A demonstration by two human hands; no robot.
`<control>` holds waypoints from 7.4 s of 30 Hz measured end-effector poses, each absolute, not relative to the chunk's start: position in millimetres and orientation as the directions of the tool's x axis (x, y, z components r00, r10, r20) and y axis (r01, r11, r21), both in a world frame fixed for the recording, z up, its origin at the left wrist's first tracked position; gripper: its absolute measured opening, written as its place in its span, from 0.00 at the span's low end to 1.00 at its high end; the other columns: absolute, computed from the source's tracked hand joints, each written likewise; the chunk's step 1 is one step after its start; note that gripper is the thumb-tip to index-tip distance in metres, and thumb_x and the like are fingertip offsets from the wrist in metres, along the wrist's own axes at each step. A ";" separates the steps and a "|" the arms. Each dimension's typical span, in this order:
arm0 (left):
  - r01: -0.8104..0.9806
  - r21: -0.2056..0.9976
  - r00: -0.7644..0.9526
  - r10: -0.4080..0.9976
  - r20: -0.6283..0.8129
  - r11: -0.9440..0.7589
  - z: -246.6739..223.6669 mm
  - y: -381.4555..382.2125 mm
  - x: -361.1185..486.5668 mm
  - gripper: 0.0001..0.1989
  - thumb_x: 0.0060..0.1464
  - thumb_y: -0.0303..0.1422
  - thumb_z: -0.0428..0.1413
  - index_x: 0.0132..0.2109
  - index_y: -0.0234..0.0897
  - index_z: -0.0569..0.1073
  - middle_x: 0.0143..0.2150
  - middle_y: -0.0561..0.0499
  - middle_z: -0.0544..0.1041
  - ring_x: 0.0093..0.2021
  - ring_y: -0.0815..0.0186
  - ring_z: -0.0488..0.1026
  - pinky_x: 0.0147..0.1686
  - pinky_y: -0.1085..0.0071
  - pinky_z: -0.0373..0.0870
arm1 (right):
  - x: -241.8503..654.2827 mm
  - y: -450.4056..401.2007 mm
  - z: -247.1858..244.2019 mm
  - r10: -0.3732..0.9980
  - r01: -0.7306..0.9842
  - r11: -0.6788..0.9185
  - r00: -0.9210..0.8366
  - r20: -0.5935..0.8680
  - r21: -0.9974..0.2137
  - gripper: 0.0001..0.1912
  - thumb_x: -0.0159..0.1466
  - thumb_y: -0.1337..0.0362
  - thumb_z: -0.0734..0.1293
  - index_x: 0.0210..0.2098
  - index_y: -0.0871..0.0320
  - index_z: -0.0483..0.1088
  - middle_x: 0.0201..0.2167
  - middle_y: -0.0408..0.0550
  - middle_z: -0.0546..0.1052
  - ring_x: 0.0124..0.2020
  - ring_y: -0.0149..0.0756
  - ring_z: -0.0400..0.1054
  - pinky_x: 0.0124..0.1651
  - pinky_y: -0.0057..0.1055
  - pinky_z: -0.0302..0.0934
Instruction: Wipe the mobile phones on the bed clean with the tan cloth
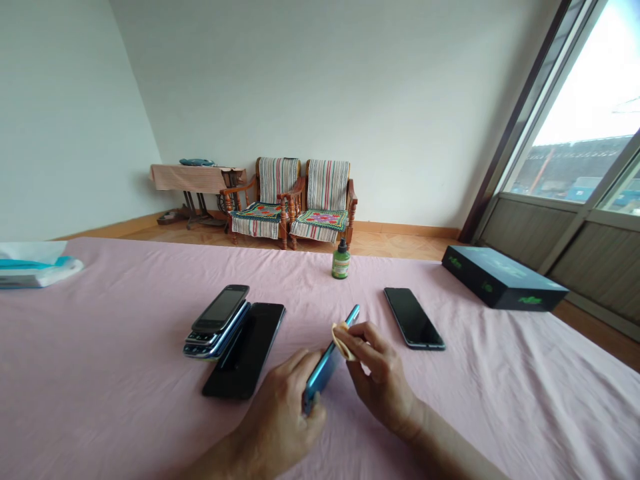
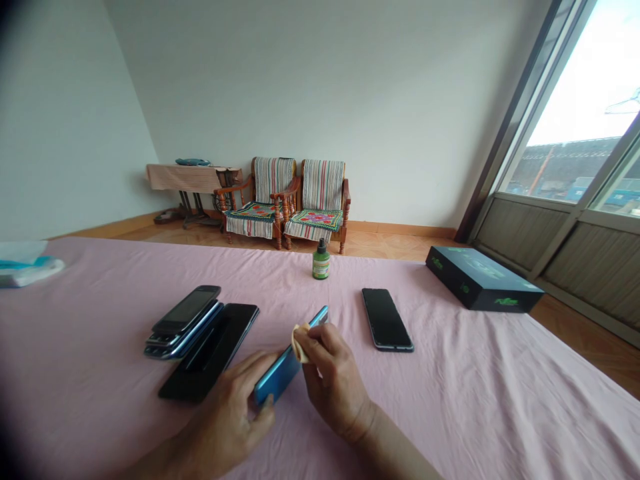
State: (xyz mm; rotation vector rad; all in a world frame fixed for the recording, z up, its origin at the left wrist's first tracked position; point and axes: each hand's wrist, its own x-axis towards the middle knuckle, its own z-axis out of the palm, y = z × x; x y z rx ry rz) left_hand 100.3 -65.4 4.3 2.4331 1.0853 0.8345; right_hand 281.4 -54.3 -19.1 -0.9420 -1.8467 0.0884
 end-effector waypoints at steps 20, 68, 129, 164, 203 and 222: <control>0.529 0.624 0.498 0.805 0.321 -0.575 6.1 -52.2 94.3 0.11 0.62 0.32 0.46 0.34 0.37 0.69 0.32 0.51 0.72 0.33 0.65 0.72 0.37 0.72 0.67 | 302.9 -16.8 -14.2 0.815 0.552 0.370 0.194 0.547 -0.747 0.19 0.64 0.58 0.61 0.20 0.59 0.69 0.22 0.43 0.67 0.21 0.28 0.61 0.23 0.24 0.54; 0.532 0.662 0.483 0.832 0.274 -0.527 1.6 -49.5 94.4 0.10 0.61 0.34 0.47 0.36 0.37 0.71 0.32 0.50 0.73 0.33 0.63 0.71 0.35 0.71 0.65 | 299.2 -23.1 -12.3 0.744 0.658 0.482 0.041 0.666 -0.579 0.15 0.62 0.73 0.58 0.40 0.57 0.74 0.31 0.46 0.68 0.31 0.32 0.65 0.34 0.27 0.59; 0.469 0.719 0.471 0.834 0.288 -0.513 3.6 -48.4 94.5 0.12 0.62 0.36 0.47 0.34 0.35 0.71 0.30 0.51 0.72 0.31 0.65 0.69 0.32 0.73 0.64 | 288.7 -25.4 -29.7 0.705 0.584 0.589 -0.035 0.708 -0.558 0.14 0.61 0.75 0.60 0.40 0.55 0.72 0.36 0.48 0.74 0.37 0.36 0.69 0.40 0.30 0.64; 0.534 0.651 0.479 0.828 0.293 -0.540 -0.4 -47.1 94.1 0.13 0.62 0.36 0.45 0.32 0.36 0.69 0.29 0.52 0.71 0.30 0.65 0.69 0.31 0.73 0.62 | 294.6 -5.6 -38.6 0.829 0.409 0.278 0.356 0.432 -0.869 0.17 0.60 0.56 0.63 0.28 0.64 0.76 0.17 0.43 0.70 0.19 0.30 0.61 0.22 0.24 0.53; 0.522 0.680 0.454 0.842 0.291 -0.516 3.6 -47.8 94.4 0.12 0.61 0.34 0.46 0.32 0.36 0.69 0.28 0.52 0.71 0.29 0.65 0.68 0.30 0.73 0.63 | 283.3 -22.0 -25.9 0.826 0.482 0.421 0.146 0.545 -0.768 0.07 0.58 0.66 0.65 0.28 0.58 0.75 0.26 0.46 0.75 0.27 0.33 0.69 0.30 0.25 0.60; 0.408 0.802 0.440 0.864 0.247 -0.437 -1.0 -48.2 94.8 0.17 0.60 0.43 0.48 0.30 0.36 0.68 0.25 0.55 0.65 0.26 0.68 0.63 0.26 0.75 0.60 | 312.7 -7.1 -32.5 0.865 0.658 0.305 0.111 0.489 -0.689 0.11 0.49 0.73 0.59 0.13 0.57 0.60 0.17 0.39 0.60 0.20 0.28 0.56 0.24 0.25 0.47</control>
